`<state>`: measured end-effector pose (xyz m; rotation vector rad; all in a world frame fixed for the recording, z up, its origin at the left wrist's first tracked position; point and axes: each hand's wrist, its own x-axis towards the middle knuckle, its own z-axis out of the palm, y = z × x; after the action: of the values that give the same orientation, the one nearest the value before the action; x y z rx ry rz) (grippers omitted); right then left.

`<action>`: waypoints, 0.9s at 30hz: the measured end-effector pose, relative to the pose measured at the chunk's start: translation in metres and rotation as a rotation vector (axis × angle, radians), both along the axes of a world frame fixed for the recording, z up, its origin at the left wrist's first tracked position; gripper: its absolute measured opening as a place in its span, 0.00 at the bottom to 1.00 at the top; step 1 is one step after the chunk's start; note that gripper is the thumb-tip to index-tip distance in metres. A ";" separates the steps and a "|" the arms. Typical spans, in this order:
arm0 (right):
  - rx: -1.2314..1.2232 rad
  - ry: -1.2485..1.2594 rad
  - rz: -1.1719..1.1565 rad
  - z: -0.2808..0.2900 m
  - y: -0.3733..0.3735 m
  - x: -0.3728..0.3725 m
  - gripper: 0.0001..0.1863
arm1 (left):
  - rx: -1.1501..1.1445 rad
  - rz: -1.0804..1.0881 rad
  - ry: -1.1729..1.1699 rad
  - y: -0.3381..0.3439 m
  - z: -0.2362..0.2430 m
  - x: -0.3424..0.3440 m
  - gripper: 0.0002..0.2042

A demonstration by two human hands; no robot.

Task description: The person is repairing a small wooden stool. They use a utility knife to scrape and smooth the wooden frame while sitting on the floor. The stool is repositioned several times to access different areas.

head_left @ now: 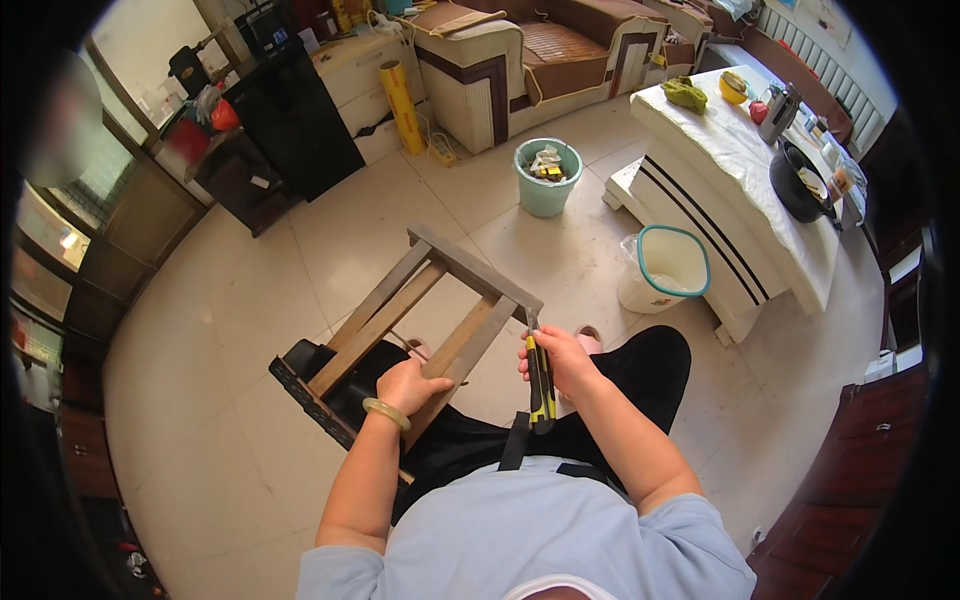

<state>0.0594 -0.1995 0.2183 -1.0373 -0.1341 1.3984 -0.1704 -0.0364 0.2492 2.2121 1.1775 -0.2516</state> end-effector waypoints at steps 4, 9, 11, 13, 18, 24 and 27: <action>-0.005 -0.009 -0.089 -0.003 -0.010 0.010 0.12 | -0.012 0.008 -0.024 -0.002 0.010 0.002 0.27; -0.078 -0.018 -0.181 -0.015 -0.023 0.043 0.13 | -0.067 -0.031 0.034 0.001 0.014 0.007 0.27; -0.098 -0.031 -0.189 -0.017 -0.022 0.060 0.13 | -0.089 -0.072 0.103 0.007 0.019 0.016 0.27; -0.068 -0.038 -0.188 -0.020 -0.009 0.075 0.13 | -0.107 -0.111 0.139 0.022 0.021 0.025 0.28; -0.059 -0.039 -0.153 -0.027 0.014 0.103 0.12 | -0.100 -0.234 0.371 0.073 0.014 0.050 0.32; -0.103 -0.011 -0.086 -0.043 0.025 0.108 0.11 | 0.011 -0.291 0.573 0.137 0.029 0.108 0.29; -0.093 0.012 -0.085 -0.043 0.030 0.109 0.11 | 0.152 -0.316 0.660 0.171 0.020 0.133 0.27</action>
<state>0.1683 -0.1692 0.1751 -1.0992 -0.0161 1.3439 -0.0378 0.1343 0.2695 2.5326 1.1802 -1.1231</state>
